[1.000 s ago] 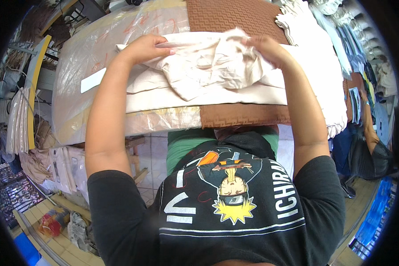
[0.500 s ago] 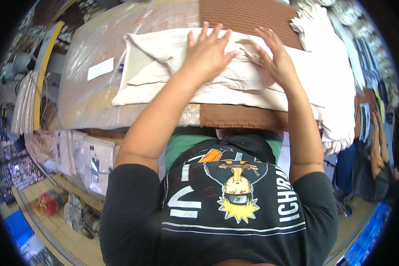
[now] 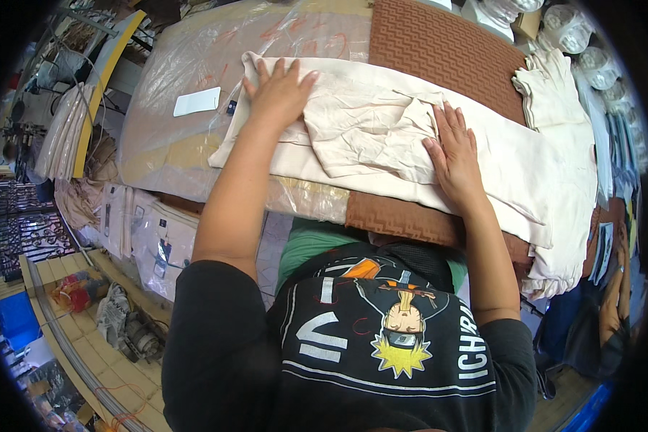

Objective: The person picks up a shirt, spreads it out on a work surface to smooth it, inserts a folding board, and folds the shirt into a square.

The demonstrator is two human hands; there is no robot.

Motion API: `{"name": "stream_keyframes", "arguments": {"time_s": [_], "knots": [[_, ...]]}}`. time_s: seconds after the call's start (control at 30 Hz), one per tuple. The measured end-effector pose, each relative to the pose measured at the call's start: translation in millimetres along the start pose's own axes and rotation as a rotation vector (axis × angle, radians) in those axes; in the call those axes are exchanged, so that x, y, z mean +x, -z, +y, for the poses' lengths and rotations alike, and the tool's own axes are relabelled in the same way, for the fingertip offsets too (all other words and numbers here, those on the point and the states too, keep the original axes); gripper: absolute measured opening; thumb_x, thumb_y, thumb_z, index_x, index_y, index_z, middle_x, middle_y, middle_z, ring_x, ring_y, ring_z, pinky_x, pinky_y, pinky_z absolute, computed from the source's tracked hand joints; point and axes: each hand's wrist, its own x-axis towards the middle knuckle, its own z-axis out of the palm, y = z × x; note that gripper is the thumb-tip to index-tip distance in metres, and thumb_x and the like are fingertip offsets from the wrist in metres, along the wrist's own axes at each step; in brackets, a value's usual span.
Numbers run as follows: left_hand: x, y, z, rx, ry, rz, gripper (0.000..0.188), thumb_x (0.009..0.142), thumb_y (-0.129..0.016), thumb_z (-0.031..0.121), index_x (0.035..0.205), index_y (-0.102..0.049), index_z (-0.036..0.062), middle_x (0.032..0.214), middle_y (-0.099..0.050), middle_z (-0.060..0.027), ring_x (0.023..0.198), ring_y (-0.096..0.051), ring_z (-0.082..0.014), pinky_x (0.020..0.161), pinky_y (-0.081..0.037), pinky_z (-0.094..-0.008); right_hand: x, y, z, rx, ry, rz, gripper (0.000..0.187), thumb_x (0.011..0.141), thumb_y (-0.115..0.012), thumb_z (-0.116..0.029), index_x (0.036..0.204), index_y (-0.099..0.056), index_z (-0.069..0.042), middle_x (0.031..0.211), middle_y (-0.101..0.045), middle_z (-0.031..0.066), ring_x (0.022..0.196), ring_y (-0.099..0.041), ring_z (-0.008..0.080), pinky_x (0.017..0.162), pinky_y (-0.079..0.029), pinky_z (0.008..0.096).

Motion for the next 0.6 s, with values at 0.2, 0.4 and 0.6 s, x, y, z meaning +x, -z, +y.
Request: {"name": "stream_keyframes", "arguments": {"time_s": [0.2, 0.4, 0.6], "knots": [[21, 11, -58, -0.025, -0.307, 0.198, 0.038, 0.095, -0.036, 0.028, 0.130, -0.046, 0.0168, 0.137, -0.043, -0.0008, 0.134, -0.024, -0.0316, 0.105, -0.009, -0.0590, 10, 27, -6, 0.155, 0.060, 0.129, 0.044, 0.086, -0.057, -0.033, 0.123, -0.052, -0.010, 0.135, -0.042, 0.0158, 0.124, -0.037, 0.0353, 0.101, -0.030, 0.0452], [34, 27, -61, 0.058, -0.473, 0.021, 0.039, 0.092, -0.040, 0.010, 0.128, -0.049, 0.0209, 0.134, -0.047, -0.0008, 0.134, -0.025, -0.0232, 0.108, -0.005, -0.0515, 33, 35, 4, 0.059, -0.022, 0.291, 0.038, 0.082, -0.063, -0.031, 0.108, -0.062, -0.003, 0.098, -0.063, 0.0138, 0.089, -0.060, 0.0288, 0.077, -0.046, 0.0364], [32, 33, -65, 0.121, -0.475, -0.052, 0.037, 0.086, -0.050, 0.015, 0.123, -0.054, 0.0197, 0.122, -0.054, -0.0042, 0.125, -0.036, -0.0229, 0.107, -0.009, -0.0510, 38, 36, 21, 0.334, -0.508, -0.022, 0.058, 0.074, -0.070, -0.045, 0.106, -0.062, 0.003, 0.081, -0.065, 0.0132, 0.073, -0.063, 0.0211, 0.067, -0.049, 0.0325]]}}
